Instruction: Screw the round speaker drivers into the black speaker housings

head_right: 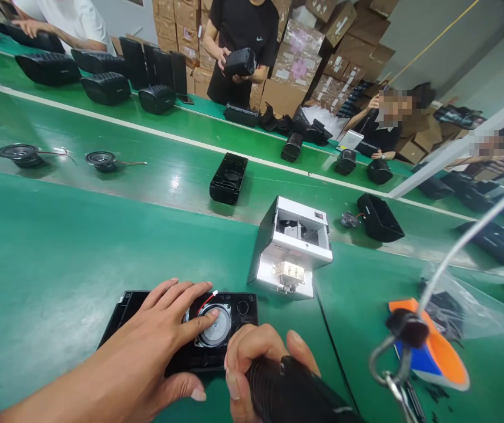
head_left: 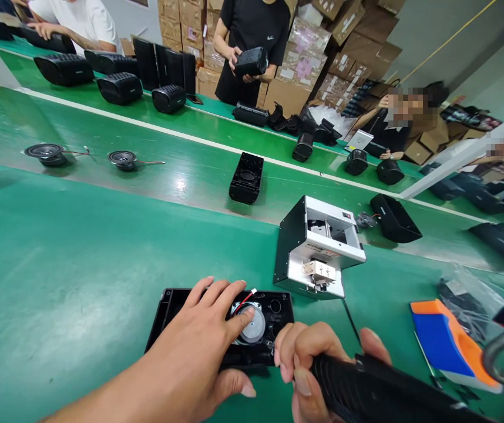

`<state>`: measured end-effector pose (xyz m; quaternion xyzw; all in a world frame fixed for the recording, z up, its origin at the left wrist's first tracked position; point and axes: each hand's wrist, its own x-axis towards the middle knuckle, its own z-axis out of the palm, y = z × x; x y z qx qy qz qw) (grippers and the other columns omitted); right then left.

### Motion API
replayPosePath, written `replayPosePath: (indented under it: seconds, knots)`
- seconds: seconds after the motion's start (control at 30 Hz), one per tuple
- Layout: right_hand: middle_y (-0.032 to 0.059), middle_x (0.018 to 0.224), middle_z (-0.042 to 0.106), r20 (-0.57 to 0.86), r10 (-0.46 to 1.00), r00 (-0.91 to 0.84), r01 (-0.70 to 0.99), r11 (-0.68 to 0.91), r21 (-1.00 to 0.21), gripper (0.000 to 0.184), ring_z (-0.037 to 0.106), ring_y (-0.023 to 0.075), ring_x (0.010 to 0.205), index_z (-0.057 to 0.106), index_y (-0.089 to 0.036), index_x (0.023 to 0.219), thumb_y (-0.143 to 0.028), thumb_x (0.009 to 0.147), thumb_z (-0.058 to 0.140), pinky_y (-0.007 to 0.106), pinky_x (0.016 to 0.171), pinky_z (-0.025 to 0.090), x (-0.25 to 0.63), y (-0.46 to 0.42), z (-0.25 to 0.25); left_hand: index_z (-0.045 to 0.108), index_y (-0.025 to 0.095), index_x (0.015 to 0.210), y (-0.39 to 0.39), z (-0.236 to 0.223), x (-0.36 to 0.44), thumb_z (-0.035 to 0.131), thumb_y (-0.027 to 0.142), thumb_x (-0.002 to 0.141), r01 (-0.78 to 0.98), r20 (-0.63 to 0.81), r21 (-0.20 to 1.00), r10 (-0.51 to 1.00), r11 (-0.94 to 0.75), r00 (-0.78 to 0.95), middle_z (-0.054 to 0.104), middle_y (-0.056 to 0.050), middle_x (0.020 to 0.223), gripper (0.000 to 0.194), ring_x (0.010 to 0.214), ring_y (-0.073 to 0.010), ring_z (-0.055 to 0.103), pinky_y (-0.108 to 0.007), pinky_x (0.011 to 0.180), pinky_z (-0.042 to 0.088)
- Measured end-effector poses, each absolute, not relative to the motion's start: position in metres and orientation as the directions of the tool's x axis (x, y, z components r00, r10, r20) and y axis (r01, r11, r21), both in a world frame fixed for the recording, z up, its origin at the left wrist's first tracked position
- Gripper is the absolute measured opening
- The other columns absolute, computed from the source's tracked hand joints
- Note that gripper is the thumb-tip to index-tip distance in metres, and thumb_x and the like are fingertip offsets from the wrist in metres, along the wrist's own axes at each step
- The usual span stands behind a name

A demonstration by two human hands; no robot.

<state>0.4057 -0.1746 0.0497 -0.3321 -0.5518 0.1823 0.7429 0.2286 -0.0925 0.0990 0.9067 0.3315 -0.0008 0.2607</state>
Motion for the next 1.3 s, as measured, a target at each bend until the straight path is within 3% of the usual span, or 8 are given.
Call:
replayPosePath:
  seconds: [0.23,0.37,0.47,0.6,0.77,0.93,1.1,1.3]
  knots:
    - [-0.0063,0.079,0.055,0.714,0.624,0.317,0.104,0.726,-0.68,0.042,0.055,0.0163,0.052,0.052,-0.036,0.147,-0.02,0.114,0.07,0.033,0.046,0.05,0.406,-0.172,0.053,0.07,0.029,0.155,-0.073,0.115,0.22,0.096,0.049,0.087,0.535,-0.212,0.532,0.508,-0.657,0.835,0.051,-0.017,0.175,0.076,0.159,-0.0487,0.048,-0.072,0.13,0.045]
    - [-0.0062,0.079,0.053,0.736,0.592,0.329,0.101,0.753,-0.651,0.036,0.052,0.0152,0.052,0.054,-0.035,0.145,-0.019,0.115,0.067,0.03,0.046,0.047,0.403,-0.169,0.052,0.074,0.034,0.151,-0.055,0.117,0.227,0.068,0.025,0.106,0.513,-0.202,0.507,0.483,-0.693,0.852,0.066,-0.011,0.16,0.046,0.139,-0.0409,0.069,-0.06,0.117,0.06]
    - [-0.0058,0.081,0.054,0.728,0.599,0.333,0.121,0.738,-0.663,0.042,0.053,0.0156,0.055,0.052,-0.034,0.152,-0.02,0.115,0.066,0.03,0.049,0.047,0.4,-0.169,0.049,0.079,0.033,0.144,-0.04,0.113,0.239,0.067,0.021,0.103,0.483,-0.219,0.477,0.434,-0.734,0.874,0.074,-0.014,0.148,0.045,0.124,-0.0426,0.079,-0.059,0.107,0.065]
    - [-0.0059,0.083,0.057,0.687,0.614,0.389,0.108,0.71,-0.696,0.063,0.053,0.0152,0.052,0.033,-0.035,0.17,-0.028,0.116,0.065,0.029,0.046,0.046,0.406,-0.166,0.062,0.081,0.032,0.141,-0.028,0.106,0.245,0.065,0.02,0.102,0.439,-0.198,0.467,0.393,-0.768,0.898,0.082,-0.013,0.135,0.044,0.122,-0.0423,0.081,-0.053,0.102,0.068]
    - [-0.0073,0.084,0.051,0.754,0.428,0.499,0.235,0.77,-0.593,0.033,0.05,0.0115,0.052,0.061,-0.039,0.142,-0.024,0.113,0.07,0.028,0.051,0.054,0.445,-0.148,0.105,0.077,0.045,0.144,-0.024,0.101,0.222,0.056,0.018,0.101,0.451,-0.164,0.568,0.443,-0.688,0.881,0.082,-0.001,0.135,0.055,0.117,-0.0281,0.083,-0.034,0.1,0.066]
    - [-0.006,0.088,0.058,0.873,0.261,0.413,0.517,0.722,-0.461,0.07,0.056,0.0147,0.058,0.043,-0.041,0.168,-0.011,0.11,0.068,0.031,0.057,0.059,0.487,-0.123,0.117,0.08,0.044,0.141,-0.033,0.074,0.194,0.043,0.022,0.103,0.582,-0.116,0.617,0.671,-0.529,0.733,0.081,0.0,0.135,0.058,0.117,-0.0234,0.082,-0.024,0.096,0.065]
    - [-0.0055,0.089,0.064,0.86,0.377,0.344,0.516,0.69,-0.508,0.069,0.061,0.0154,0.061,0.044,-0.036,0.164,-0.009,0.105,0.07,0.03,0.059,0.058,0.491,-0.116,0.101,0.068,0.042,0.157,-0.055,0.032,0.181,0.046,0.042,0.112,0.633,0.01,0.642,0.83,-0.433,0.558,0.067,-0.002,0.161,0.05,0.134,-0.0271,0.077,-0.027,0.105,0.066]
    - [-0.0073,0.083,0.062,0.788,0.439,0.432,0.462,0.642,-0.612,0.06,0.058,0.0143,0.059,0.046,-0.032,0.159,-0.012,0.108,0.071,0.027,0.057,0.056,0.482,-0.118,0.105,0.047,0.05,0.17,-0.104,0.025,0.201,0.05,0.045,0.113,0.527,0.002,0.781,0.846,-0.334,0.533,0.021,0.002,0.19,0.057,0.155,-0.0327,0.06,-0.042,0.118,0.061]
